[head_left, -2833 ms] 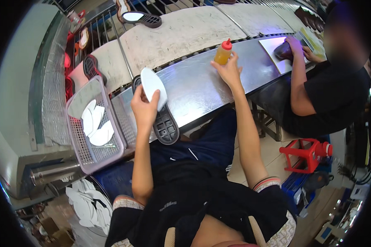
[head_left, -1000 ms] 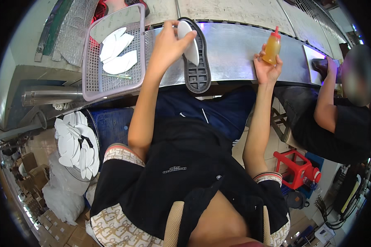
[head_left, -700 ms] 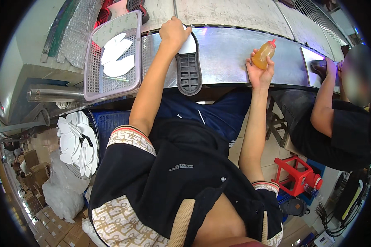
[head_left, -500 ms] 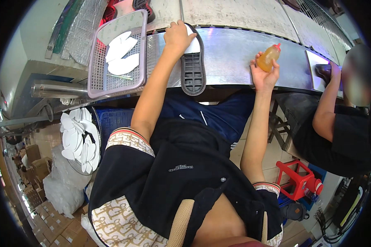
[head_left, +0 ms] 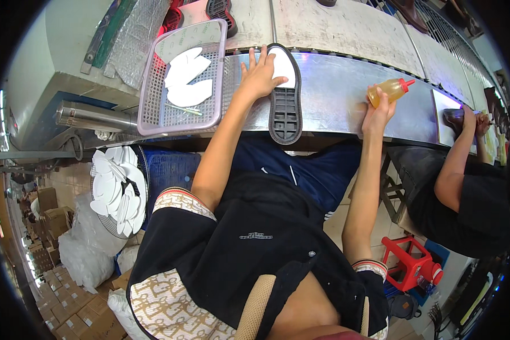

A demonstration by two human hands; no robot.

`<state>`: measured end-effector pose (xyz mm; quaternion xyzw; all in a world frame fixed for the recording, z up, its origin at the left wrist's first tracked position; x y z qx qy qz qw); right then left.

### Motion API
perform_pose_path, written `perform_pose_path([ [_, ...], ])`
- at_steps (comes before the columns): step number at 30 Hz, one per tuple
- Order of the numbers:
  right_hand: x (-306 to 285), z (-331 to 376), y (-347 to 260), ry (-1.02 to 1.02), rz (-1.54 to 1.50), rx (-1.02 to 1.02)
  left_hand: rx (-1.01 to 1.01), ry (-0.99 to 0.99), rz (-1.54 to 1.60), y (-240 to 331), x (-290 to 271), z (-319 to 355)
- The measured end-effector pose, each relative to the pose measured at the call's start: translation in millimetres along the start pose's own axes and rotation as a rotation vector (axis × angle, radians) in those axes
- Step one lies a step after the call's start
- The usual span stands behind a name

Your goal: The recorder applies liquid adhesive from a squeeze bottle onto shoe insoles and places them on a conveyor belt in a shoe manufacturing facility.

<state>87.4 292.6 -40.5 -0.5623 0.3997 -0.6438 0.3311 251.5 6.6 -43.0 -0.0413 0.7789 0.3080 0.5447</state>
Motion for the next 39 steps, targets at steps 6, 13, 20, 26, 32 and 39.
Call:
perform_pose_path([
  [6,25,-70,-15,-0.051,0.412,-0.525,0.056,-0.029,0.198,-8,-4,-4],
  [13,19,-91,9,0.071,0.788,-0.578,0.005,0.059,0.164,0,-22,-1],
  [20,23,-77,-1,0.024,0.823,-0.528,0.093,0.132,-0.152,28,-41,24],
  [26,17,-80,3,0.034,0.823,-0.508,0.023,-0.004,-0.165,99,-30,110],
  [32,15,-82,5,0.038,0.804,-0.531,0.020,0.226,0.017,95,-24,112],
  [39,23,-71,-2,0.016,0.759,-0.584,-0.170,0.447,0.234,61,-1,-17],
])
Point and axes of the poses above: each hand's wrist, its own z-axis away from the middle knuckle, its own x-axis out of the palm, y = z × x, the point moved 3 cm from there along -z, towards the middle knuckle, and after that the axes turned 15 degrees about y, right-handed, at the moved point
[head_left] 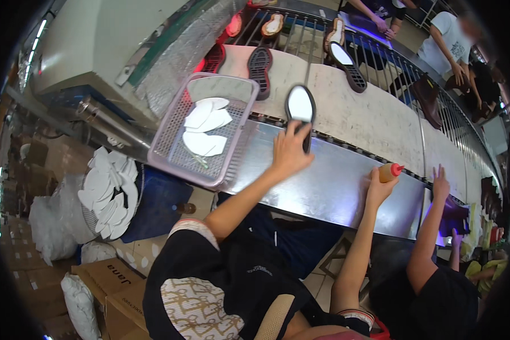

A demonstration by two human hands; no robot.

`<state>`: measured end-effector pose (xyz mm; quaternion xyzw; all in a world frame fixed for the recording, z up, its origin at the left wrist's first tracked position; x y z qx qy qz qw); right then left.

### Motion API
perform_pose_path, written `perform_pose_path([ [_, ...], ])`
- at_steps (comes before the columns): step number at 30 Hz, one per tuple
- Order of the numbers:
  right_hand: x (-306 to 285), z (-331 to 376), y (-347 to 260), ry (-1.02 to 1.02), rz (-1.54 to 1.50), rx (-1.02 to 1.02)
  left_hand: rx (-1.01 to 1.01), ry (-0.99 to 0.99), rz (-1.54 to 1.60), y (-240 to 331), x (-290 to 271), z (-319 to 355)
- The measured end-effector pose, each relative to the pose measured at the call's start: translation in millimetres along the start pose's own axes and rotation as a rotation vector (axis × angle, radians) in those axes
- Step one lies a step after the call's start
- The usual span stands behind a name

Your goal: The recorder applies liquid adhesive from a squeeze bottle onto shoe insoles and places them on a conveyor belt in a shoe manufacturing facility.

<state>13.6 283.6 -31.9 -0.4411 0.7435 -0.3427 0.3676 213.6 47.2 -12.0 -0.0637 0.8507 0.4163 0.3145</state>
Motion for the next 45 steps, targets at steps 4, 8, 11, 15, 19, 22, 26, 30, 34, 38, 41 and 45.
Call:
perform_pose_path([
  [4,3,-2,-3,-0.011,0.031,0.040,-0.171,0.144,0.002,-13,71,-125],
  [8,10,-5,-8,-0.022,0.057,0.102,-0.228,0.154,-0.123,-42,122,-246],
  [11,14,-7,-11,0.007,0.129,0.099,-0.151,0.224,-0.277,-77,140,-308],
  [15,16,-9,-8,0.014,0.086,0.145,-0.126,0.212,-0.522,-133,148,-344],
  [19,19,-8,-5,0.020,0.086,0.108,-0.155,0.050,-0.654,-158,170,-332],
  [22,21,-7,-8,0.006,0.083,0.124,-0.129,0.003,-0.609,-155,171,-325],
  [26,22,-6,-13,-0.003,0.106,0.101,-0.104,-0.135,-0.581,-148,159,-322],
  [30,21,-6,-15,0.022,0.103,0.092,-0.012,-0.267,-0.585,-142,151,-311],
  [34,18,-5,-14,0.008,0.130,0.134,0.022,-0.264,-0.617,-138,148,-296],
  [38,17,-5,-15,0.022,0.114,0.098,-0.022,-0.333,-0.579,-132,140,-301],
  [41,18,-5,-15,0.015,0.108,0.109,0.001,-0.363,-0.529,-133,133,-323],
  [45,19,-5,-13,0.028,0.108,0.090,0.221,-0.041,-0.637,-160,127,-350],
])
Point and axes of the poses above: each hand's wrist, its own z-axis away from the middle knuckle, its own x-axis out of the palm, y = z × x, the point moved 3 cm from there along -z, towards the middle knuckle, and after that the axes turned 15 degrees about y, right-handed, at the moved point
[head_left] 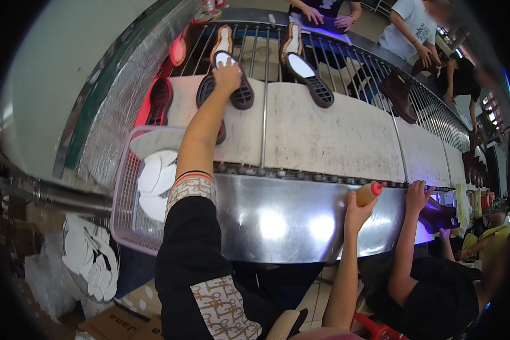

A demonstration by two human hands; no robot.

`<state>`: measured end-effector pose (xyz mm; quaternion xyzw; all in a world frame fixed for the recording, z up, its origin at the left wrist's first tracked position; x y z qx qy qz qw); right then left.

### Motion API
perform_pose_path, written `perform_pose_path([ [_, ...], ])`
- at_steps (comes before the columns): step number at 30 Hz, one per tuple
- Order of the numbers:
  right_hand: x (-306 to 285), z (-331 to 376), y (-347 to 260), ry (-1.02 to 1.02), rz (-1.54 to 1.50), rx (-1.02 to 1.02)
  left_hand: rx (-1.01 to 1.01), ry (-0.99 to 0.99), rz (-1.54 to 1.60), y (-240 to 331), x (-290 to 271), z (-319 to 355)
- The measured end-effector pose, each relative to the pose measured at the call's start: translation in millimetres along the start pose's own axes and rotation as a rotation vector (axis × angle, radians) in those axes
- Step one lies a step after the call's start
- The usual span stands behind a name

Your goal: The recorder applies liquid adhesive from a squeeze bottle onto shoe insoles and places them on a conveyor belt in a shoe manufacturing facility.

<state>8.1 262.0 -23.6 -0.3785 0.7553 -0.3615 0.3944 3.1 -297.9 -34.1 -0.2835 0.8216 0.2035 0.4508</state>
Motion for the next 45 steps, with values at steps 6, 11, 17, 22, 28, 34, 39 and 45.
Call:
perform_pose_path([
  [6,3,-2,4,0.011,-0.050,0.097,-0.179,-0.074,0.063,-34,35,-24],
  [11,3,-2,7,0.022,-0.006,0.077,-0.130,-0.042,0.007,-37,15,-24],
  [17,3,-1,13,0.037,-0.053,0.063,-0.158,-0.465,-0.058,-51,-29,35],
  [22,4,1,10,0.042,-0.031,0.017,-0.093,-0.668,0.014,-43,-42,85],
  [28,2,3,12,0.077,-0.028,0.020,-0.450,-0.584,0.319,-66,-60,65],
  [34,2,4,13,0.074,-0.034,-0.016,-0.162,-0.467,0.484,-50,-223,64],
  [39,2,5,17,0.058,-0.033,-0.072,0.167,-0.187,0.703,44,-305,219],
  [45,6,12,27,0.071,0.002,-0.199,0.136,-0.378,0.320,134,-228,364],
])
Point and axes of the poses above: each hand's wrist, its own z-axis away from the middle knuckle, its own x-axis out of the palm, y = z × x, the point moved 3 cm from there along -z, towards the middle knuckle, and after that the axes turned 15 degrees about y, right-handed, at the moved point
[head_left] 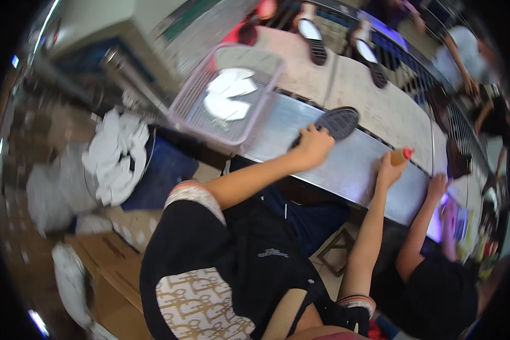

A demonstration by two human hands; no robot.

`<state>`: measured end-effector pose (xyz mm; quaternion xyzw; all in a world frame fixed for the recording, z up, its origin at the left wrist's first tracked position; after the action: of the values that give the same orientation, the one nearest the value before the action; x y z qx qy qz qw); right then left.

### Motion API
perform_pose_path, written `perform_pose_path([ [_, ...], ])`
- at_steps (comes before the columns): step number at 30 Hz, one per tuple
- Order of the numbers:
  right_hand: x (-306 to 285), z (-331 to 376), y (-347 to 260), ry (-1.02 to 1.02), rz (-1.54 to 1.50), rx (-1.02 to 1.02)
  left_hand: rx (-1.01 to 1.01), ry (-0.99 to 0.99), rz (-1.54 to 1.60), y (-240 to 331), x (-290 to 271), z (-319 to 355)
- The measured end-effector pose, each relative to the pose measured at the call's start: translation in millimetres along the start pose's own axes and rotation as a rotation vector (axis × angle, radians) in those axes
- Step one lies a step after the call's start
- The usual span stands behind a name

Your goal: The recorder applies liquid adhesive from a squeeze bottle onto shoe insoles and places them on a conveyor belt in a shoe manufacturing facility.

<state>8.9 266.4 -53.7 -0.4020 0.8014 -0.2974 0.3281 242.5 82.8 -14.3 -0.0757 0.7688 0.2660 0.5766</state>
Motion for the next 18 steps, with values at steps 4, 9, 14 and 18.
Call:
perform_pose_path([
  [4,17,11,8,-0.323,-0.340,0.285,0.179,0.321,0.008,-8,9,34],
  [9,10,-1,13,-0.158,0.011,-0.038,0.306,-0.133,0.593,-56,-32,119],
  [14,7,-13,25,-0.127,0.109,-0.129,-0.143,-0.435,1.384,-231,-96,270],
  [18,10,-10,28,-0.149,0.120,-0.076,-0.924,0.270,0.092,-456,-187,418],
])
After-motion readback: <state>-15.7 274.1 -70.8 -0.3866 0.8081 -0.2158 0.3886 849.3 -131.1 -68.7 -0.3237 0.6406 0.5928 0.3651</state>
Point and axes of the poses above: each hand's wrist, its own z-axis away from the middle knuckle, its own x-axis out of the palm, y = z × x, the point moved 3 cm from there along -z, towards the middle knuckle, and after that the axes turned 15 degrees about y, right-handed, at the moved point
